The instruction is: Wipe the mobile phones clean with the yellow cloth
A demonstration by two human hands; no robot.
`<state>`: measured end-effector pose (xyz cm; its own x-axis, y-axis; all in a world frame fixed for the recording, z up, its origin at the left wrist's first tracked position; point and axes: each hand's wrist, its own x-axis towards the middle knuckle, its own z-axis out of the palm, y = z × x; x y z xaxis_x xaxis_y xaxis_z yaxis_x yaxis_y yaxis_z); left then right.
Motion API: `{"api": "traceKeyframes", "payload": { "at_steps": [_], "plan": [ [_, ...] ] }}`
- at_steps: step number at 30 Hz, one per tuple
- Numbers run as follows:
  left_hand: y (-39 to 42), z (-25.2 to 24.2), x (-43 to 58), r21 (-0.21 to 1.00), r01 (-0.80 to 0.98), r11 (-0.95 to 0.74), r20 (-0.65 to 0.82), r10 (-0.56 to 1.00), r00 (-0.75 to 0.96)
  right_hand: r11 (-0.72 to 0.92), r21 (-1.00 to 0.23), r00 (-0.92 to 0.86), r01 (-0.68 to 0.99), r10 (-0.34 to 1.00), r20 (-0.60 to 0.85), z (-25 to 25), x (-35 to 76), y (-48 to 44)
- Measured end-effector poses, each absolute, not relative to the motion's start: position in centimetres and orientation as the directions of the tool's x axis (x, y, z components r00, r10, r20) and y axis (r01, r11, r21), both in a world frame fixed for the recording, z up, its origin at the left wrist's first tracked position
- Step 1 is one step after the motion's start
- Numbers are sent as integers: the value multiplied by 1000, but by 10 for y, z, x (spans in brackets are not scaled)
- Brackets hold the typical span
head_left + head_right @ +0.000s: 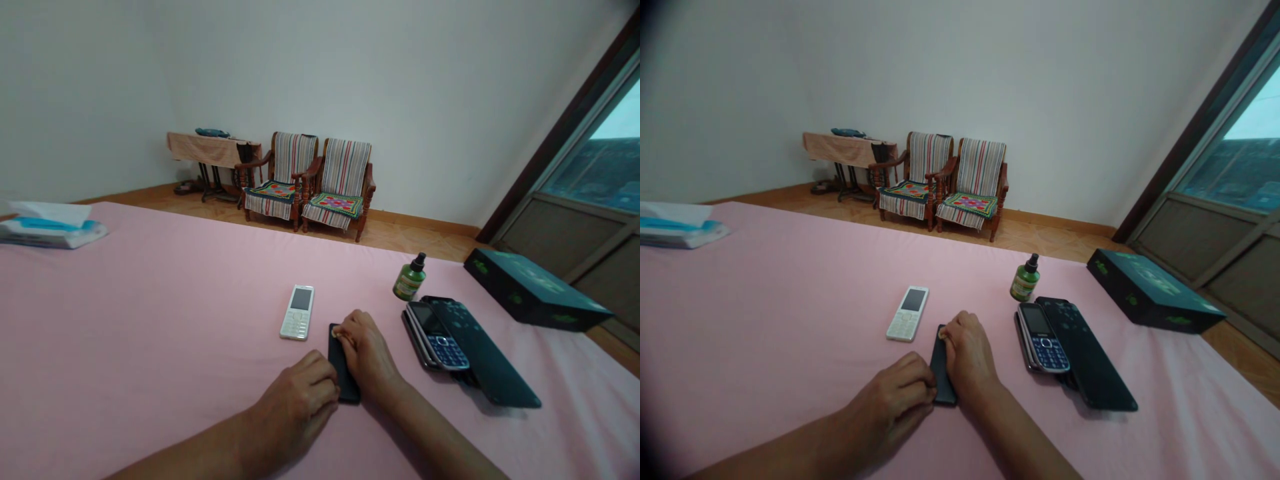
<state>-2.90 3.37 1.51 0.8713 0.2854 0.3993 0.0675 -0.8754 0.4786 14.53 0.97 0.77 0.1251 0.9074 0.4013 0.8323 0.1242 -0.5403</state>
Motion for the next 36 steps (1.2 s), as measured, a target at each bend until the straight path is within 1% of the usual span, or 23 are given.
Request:
{"api": "traceKeyframes", "payload": {
  "at_steps": [6, 13, 19, 23, 27, 30, 36],
  "plan": [
    [33, 17, -28, 466, 62, -883, 413, 280, 867, 134, -538, 130, 832, 897, 423, 3, 151, 31],
    [32, 17, -29, 482, 78, -873, 397, 297, 869, 183, -518, 64, 835, 904, 423, 7, 145, 14],
    [32, 19, -30, 535, 109, -838, 363, 344, 866, 213, -505, 17, 836, 911, 412, 12, 136, -8],
    [32, 22, -29, 615, 174, -769, 314, 441, 841, 226, -542, 2, 809, 922, 387, 15, 133, -19],
    [31, 21, -29, 638, 250, -728, 283, 524, 803, 226, -602, -4, 766, 938, 347, 16, 130, -32],
    [32, 18, -29, 634, 261, -728, 283, 533, 798, 236, -620, -12, 748, 939, 344, 15, 127, -41],
    [33, 19, -28, 644, 245, -725, 300, 534, 791, 261, -604, -43, 753, 935, 352, 10, 122, -54]
  ]
}}
